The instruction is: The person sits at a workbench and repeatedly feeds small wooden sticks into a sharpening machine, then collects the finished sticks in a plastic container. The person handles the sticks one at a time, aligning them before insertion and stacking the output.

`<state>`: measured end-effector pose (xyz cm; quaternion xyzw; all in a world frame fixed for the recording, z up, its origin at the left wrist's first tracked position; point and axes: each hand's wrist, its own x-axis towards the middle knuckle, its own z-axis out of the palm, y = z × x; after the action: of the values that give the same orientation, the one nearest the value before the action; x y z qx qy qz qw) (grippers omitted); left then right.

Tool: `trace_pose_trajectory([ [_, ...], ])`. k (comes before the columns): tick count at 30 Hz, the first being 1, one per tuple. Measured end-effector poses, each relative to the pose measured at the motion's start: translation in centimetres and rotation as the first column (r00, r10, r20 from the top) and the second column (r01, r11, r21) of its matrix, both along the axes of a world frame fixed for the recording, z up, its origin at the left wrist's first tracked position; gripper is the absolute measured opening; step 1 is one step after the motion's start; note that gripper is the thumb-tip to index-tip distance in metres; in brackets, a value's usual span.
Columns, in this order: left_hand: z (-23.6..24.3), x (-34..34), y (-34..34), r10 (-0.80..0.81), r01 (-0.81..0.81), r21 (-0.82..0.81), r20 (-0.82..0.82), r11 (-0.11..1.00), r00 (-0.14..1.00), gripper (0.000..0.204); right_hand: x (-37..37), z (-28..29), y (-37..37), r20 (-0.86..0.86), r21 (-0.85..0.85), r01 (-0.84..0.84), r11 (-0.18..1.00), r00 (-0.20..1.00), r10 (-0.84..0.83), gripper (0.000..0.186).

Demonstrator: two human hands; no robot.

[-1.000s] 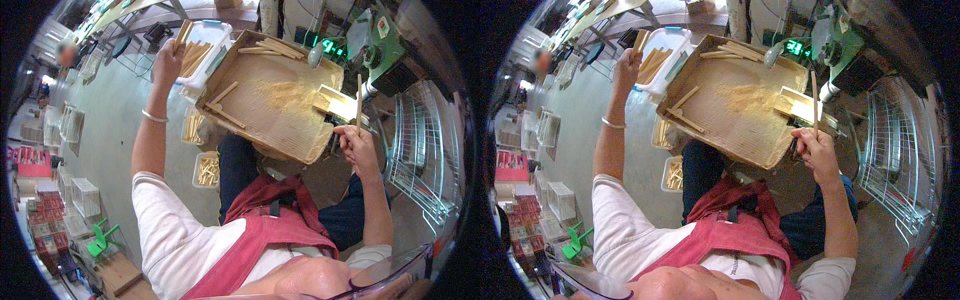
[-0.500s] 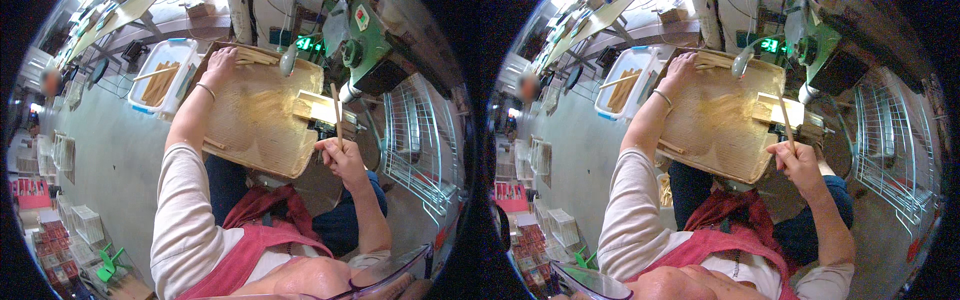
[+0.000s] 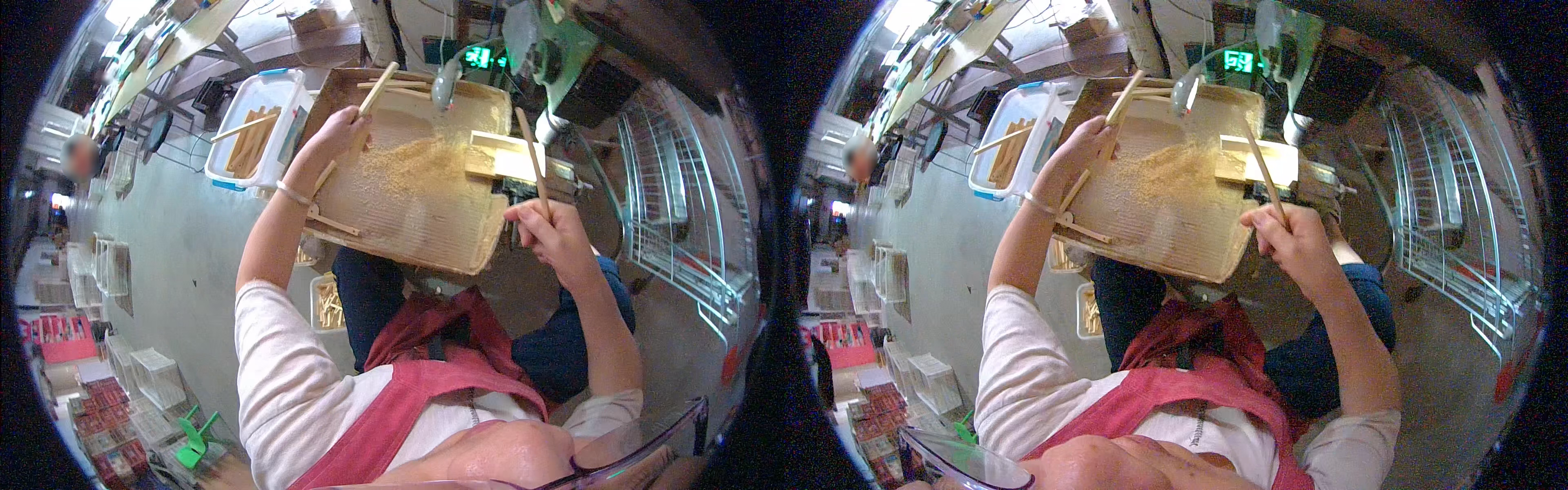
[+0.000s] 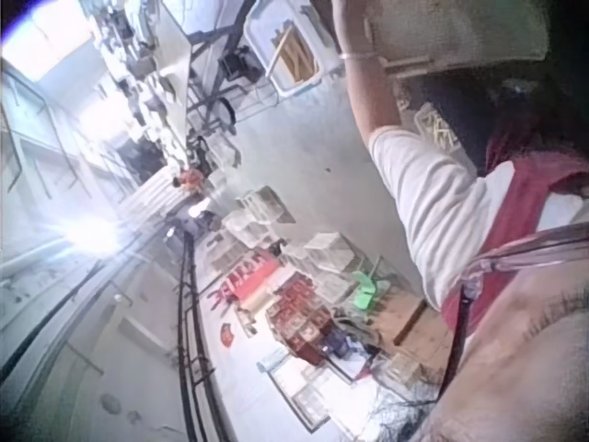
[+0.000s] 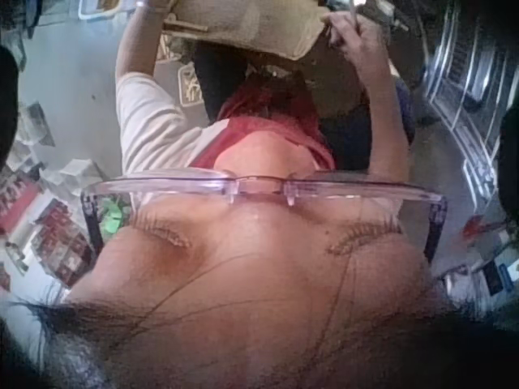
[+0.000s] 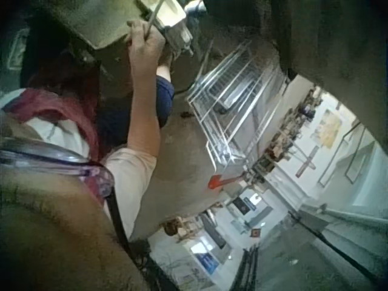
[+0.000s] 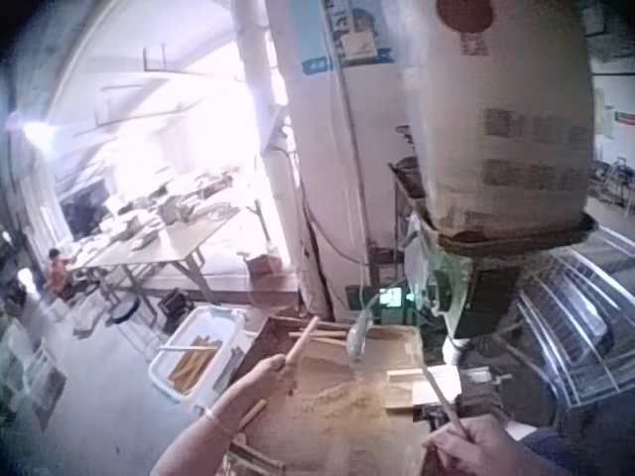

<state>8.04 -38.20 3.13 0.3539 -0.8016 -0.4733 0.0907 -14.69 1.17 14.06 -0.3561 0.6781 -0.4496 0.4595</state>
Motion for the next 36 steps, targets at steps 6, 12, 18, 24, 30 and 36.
trace_pose_trajectory([
  [6, 4.5, 0.7, 19.2, 0.191, 0.181, 0.775, -0.363, 0.606, 0.912, 0.026, 0.4, -2.7, -0.7, -0.139, -0.071, -0.011, 0.997, 0.99, 0.001, 0.033],
  [12, 1.5, -1.7, 31.0, 0.266, 0.298, 0.878, -0.41, 0.374, 0.872, 0.027, 2.3, -3.9, 0.3, 0.324, 0.075, 0.13, 0.989, 0.935, -0.147, 0.024],
  [18, 0.9, -2.6, 34.8, 0.379, 0.368, 0.908, -0.418, 0.201, 0.825, 0.035, 1.0, -6.1, 2.1, 0.385, 0.079, 0.154, 0.985, 0.906, -0.173, 0.022],
  [24, 1.0, -3.1, 35.0, 0.419, 0.343, 0.921, -0.388, 0.182, 0.821, 0.036, 1.1, -5.8, 2.4, 0.309, 0.095, 0.215, 0.972, 0.922, -0.234, 0.025],
  [30, 0.3, -3.6, 35.0, 0.405, 0.362, 0.917, -0.399, 0.168, 0.823, 0.037, 1.3, -6.1, 2.2, 0.281, 0.093, 0.243, 0.966, 0.924, -0.259, 0.026],
  [36, -0.5, -3.9, 34.9, 0.406, 0.38, 0.907, -0.421, 0.181, 0.811, 0.037, 0.9, -6.6, 2.2, 0.309, 0.08, 0.231, 0.97, 0.919, -0.245, 0.027],
])
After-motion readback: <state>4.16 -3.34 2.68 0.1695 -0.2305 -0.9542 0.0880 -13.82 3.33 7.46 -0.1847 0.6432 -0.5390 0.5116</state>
